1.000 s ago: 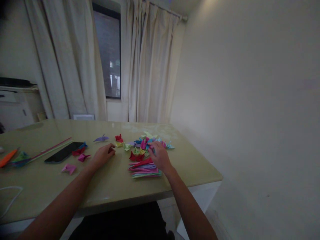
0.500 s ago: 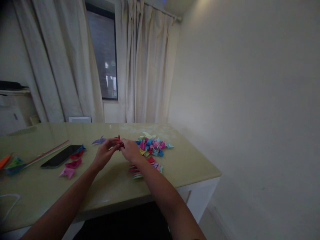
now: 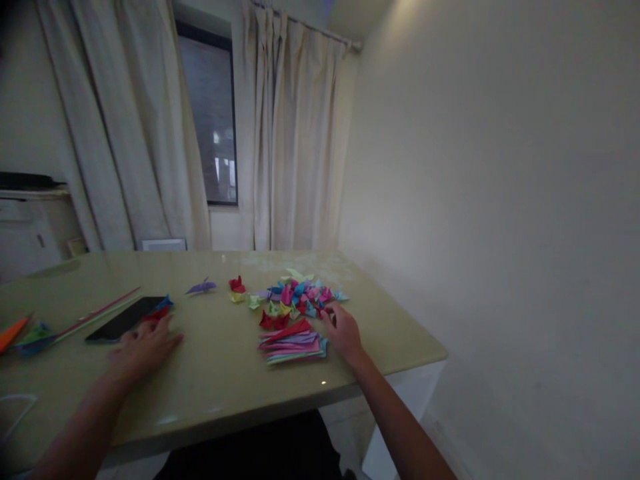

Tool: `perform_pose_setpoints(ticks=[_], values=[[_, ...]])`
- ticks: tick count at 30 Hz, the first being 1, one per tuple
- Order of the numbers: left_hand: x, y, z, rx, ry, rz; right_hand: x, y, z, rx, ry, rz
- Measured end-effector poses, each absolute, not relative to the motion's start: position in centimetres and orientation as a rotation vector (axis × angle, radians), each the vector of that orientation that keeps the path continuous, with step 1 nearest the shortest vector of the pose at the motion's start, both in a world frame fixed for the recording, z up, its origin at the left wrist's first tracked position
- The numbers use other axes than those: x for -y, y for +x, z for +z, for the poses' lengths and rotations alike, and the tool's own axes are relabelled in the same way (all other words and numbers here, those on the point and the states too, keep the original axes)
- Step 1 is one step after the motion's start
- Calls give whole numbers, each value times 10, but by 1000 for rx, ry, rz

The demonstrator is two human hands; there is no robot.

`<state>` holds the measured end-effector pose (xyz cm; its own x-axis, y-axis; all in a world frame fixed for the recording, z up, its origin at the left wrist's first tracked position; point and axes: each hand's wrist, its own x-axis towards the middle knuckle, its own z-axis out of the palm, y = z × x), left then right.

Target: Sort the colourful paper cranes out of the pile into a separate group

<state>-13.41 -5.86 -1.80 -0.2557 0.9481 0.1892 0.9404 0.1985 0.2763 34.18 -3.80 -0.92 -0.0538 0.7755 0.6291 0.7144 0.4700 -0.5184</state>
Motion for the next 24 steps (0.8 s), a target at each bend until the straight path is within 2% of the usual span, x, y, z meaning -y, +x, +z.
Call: perform_pose_setpoints(ticks=[9, 24], values=[[-11, -63, -2, -1912, 2303, 496, 32, 339, -19, 1911, -1297, 54], [4, -39, -2, -1766, 2347, 1091, 30, 340, -22, 1900, -1371, 25]])
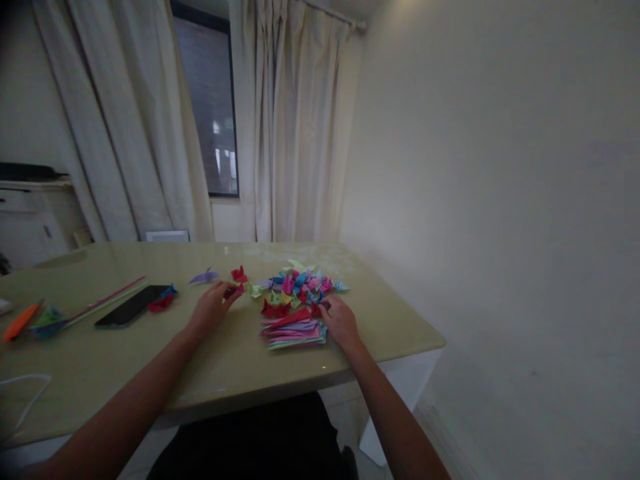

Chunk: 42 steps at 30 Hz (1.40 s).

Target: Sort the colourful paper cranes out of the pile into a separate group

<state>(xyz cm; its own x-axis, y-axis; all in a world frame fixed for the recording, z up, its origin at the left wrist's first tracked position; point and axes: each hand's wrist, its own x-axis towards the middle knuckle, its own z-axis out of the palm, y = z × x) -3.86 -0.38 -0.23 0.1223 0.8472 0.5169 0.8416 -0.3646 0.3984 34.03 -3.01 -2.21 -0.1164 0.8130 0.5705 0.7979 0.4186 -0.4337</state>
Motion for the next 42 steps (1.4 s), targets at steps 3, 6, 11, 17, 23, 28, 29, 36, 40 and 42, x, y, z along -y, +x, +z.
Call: perform_pose_setpoints(ticks=[3, 6, 11, 17, 23, 28, 29, 36, 40, 42], values=[[12, -23, 2, -1551, 2457, 1090, 31, 340, -22, 1906, -1368, 26], [18, -8, 4, -1359, 2561, 983, 31, 340, -21, 1909, -1370, 31], [19, -7, 0, -1296, 2600, 876, 30, 341, -22, 1906, -1368, 51], [14, -9, -6, -1343, 2524, 864, 28, 341, -25, 1882, -1370, 68], [16, -27, 4, -1873, 2258, 1093, 28, 341, -24, 1862, -1367, 54], [11, -48, -6, -1986, 2080, 943, 30, 341, -24, 1877, -1360, 50], [9, -48, -9, -1925, 2091, 920, 30, 341, -24, 1879, -1362, 48], [-2, -29, -20, -1364, 2104, 945, 30, 341, -23, 1897, -1364, 33], [-1, -27, -22, -1208, 2077, 991, 29, 340, -23, 1896, -1377, 30], [0, -28, -22, -1182, 2068, 1015, 29, 340, -23, 1894, -1388, 31]])
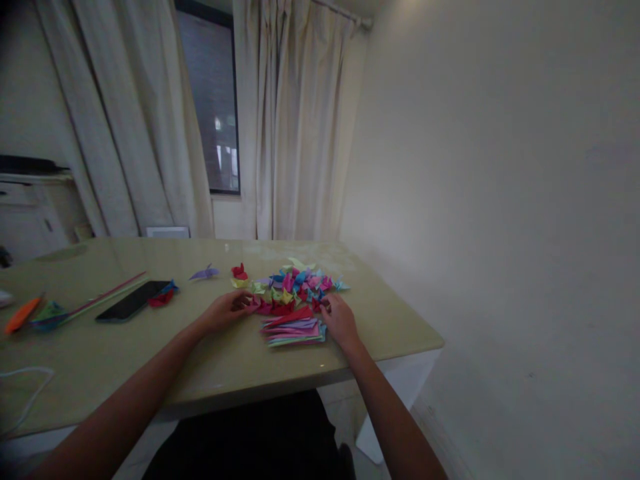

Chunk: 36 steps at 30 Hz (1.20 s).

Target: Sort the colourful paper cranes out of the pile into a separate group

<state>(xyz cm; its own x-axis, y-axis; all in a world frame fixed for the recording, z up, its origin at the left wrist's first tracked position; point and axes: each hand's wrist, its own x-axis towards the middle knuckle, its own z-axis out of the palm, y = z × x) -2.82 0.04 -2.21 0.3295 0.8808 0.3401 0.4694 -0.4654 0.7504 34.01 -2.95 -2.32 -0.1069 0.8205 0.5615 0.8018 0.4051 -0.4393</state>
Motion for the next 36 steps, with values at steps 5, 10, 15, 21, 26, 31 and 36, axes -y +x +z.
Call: perform_pose_setpoints(ticks=[5, 10, 15, 21, 26, 31, 36], values=[[-2, -29, -24, -1162, 2067, 1008, 31, 339, -22, 1899, -1405, 33], [-9, -36, -26, -1374, 2104, 1019, 35, 337, -18, 1915, -1411, 34], [-18, -52, -23, -1820, 2133, 1108, 38, 335, -15, 1924, -1433, 41], [-28, -46, -23, -1955, 2295, 924, 42, 331, -14, 1944, -1460, 47], [-31, -43, -24, -2041, 2317, 900, 42, 330, -14, 1937, -1493, 46], [-23, -54, -18, -1983, 2348, 1097, 42, 330, -14, 1936, -1500, 51], [-12, -41, -5, -1713, 2416, 1439, 42, 329, -13, 1938, -1511, 50]])
